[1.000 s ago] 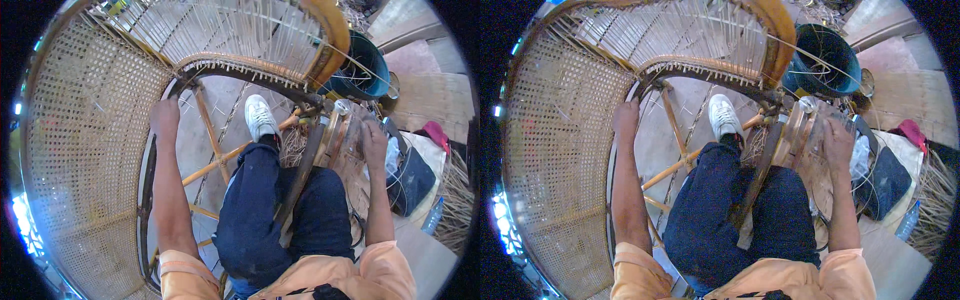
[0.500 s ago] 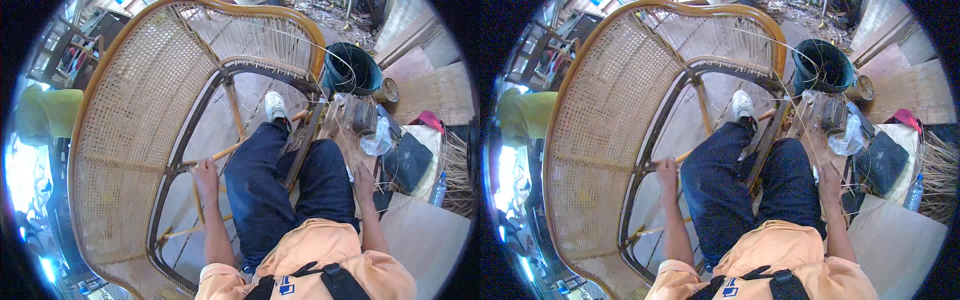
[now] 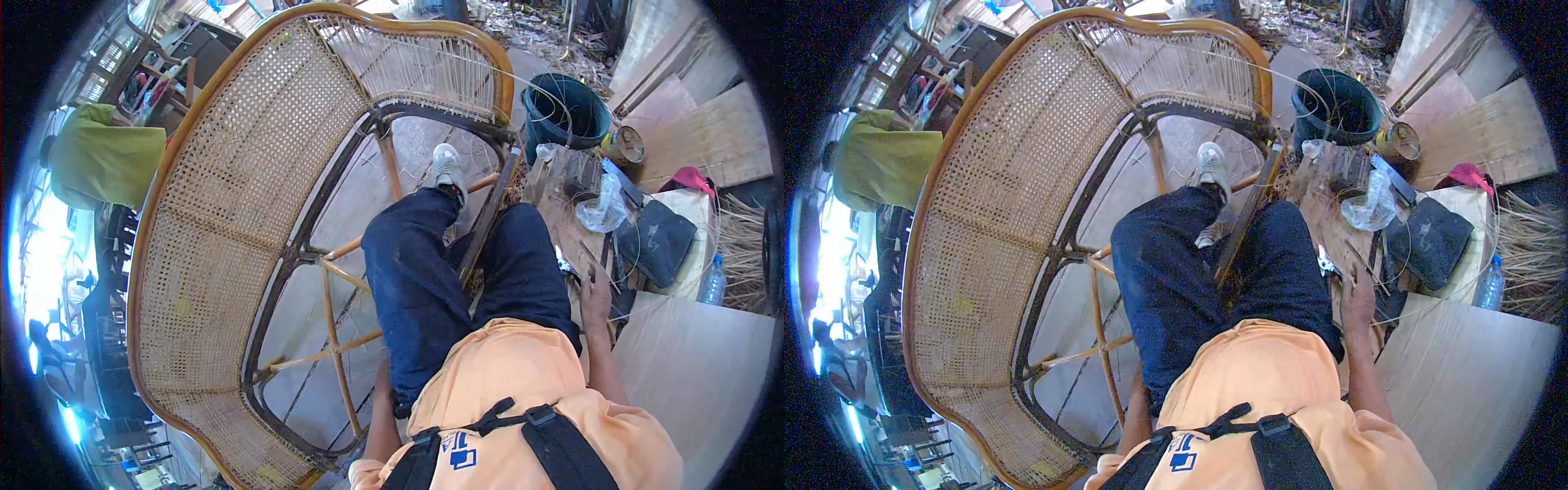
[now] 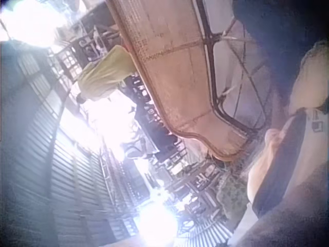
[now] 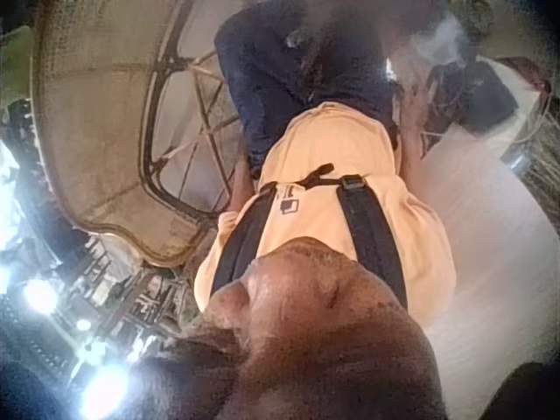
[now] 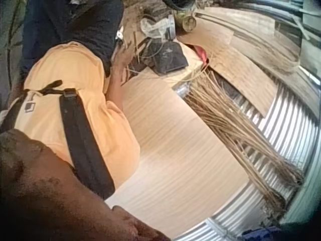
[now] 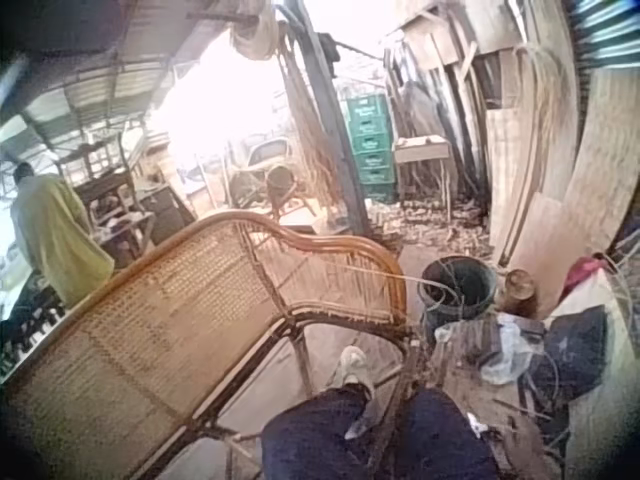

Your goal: The recorder is weaving and repairing a rattan chair frame using thin strips of material, a knife, and a hammer.

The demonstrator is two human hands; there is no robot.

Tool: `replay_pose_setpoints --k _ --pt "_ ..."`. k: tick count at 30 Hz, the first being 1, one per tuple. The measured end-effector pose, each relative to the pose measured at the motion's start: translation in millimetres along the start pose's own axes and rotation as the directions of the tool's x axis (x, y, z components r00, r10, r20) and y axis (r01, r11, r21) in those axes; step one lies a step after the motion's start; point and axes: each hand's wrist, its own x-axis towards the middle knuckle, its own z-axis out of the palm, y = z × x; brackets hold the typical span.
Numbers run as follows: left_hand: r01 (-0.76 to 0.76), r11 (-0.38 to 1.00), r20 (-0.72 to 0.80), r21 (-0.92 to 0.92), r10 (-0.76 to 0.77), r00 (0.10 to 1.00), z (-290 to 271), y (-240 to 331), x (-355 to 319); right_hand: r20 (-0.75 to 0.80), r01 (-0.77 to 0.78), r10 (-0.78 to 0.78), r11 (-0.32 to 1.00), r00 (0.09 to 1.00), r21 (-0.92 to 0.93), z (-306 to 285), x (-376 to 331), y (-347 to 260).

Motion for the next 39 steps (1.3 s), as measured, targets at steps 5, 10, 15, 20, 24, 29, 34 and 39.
replay_pose_setpoints --k 5,10,15,20,24,29,34,39 --pt "0.094 0.995 0.039 -0.013 -0.094 0.995 2 -30 -31 -0.167 0.198 -0.226 0.966 0.960 -0.168 3 18 -17" --pt "0.127 0.990 0.014 -0.062 -0.126 0.992 5 -34 -50 -0.091 0.181 -0.168 0.970 0.982 0.161 17 32 -54" --pt "0.110 0.989 0.018 -0.096 -0.109 0.994 9 -32 -54 0.012 0.298 -0.317 0.904 0.948 0.306 42 22 -92" --pt "0.081 0.991 0.037 -0.107 -0.077 0.996 6 -34 -42 -0.015 0.552 -0.552 0.833 0.834 0.035 42 26 -119" --pt "0.056 0.992 0.057 -0.111 -0.050 0.997 3 -37 -31 -0.050 0.482 -0.480 0.868 0.876 0.122 41 38 -115" --pt "0.031 0.995 0.067 -0.098 -0.024 0.997 3 -42 -16 -0.031 0.263 -0.264 0.931 0.964 0.251 16 49 -107" --pt "0.018 0.995 0.088 -0.096 -0.010 0.996 6 -41 -12 -0.043 0.075 -0.063 0.915 0.997 0.397 -32 64 -116" --pt "0.022 0.996 0.105 -0.084 -0.013 0.994 10 -42 -13 -0.160 0.075 0.004 0.871 0.987 0.486 -86 75 -110"
